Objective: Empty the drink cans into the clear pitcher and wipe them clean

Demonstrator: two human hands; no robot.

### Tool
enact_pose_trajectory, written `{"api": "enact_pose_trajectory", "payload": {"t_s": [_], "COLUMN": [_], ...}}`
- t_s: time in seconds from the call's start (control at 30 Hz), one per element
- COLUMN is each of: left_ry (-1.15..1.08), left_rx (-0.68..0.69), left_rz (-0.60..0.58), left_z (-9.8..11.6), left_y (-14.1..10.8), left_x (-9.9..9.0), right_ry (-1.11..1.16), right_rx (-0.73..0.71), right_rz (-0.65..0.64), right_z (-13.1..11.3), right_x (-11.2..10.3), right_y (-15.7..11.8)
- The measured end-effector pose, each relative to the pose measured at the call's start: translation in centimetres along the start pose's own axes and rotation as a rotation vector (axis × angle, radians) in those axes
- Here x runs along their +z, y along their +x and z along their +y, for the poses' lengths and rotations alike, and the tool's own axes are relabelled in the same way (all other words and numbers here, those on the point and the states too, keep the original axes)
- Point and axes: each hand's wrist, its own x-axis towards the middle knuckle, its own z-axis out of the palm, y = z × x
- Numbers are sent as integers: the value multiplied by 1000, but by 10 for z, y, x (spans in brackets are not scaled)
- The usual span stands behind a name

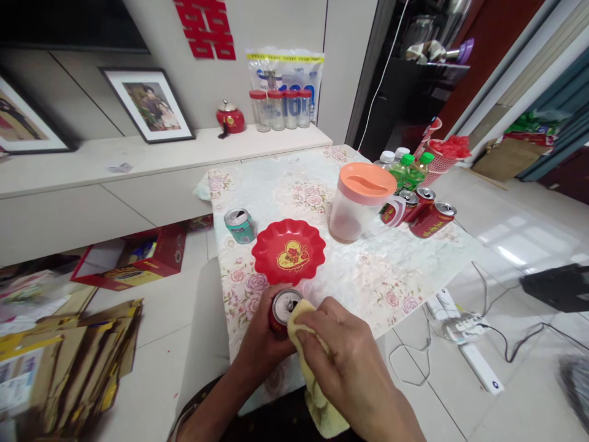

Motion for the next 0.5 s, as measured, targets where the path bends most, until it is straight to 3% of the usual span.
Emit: {"api": "enact_pose_trajectory", "payload": {"t_s": [0.07, 0.17, 0.33, 0.4, 0.5], "left_ry": [0, 30, 93, 114, 41], "left_rx": [-5, 13, 54, 75, 57], "left_rz": [-7, -28, -37, -40, -29], "left_z": [1, 3, 2, 2, 1], "left_y": [0, 0, 0, 0, 0], "left_x": [-1, -1, 0, 0, -1], "right_ry": [-72, -224, -476, -396, 63], "right_rx": [-52, -74, 10, 75, 195], "right_rz": [57, 41, 136, 215, 304], "right_z": [0, 2, 14, 25, 45], "right_x": [5, 10, 7, 9, 24], "right_y": [-3, -8, -2, 6, 16]}}
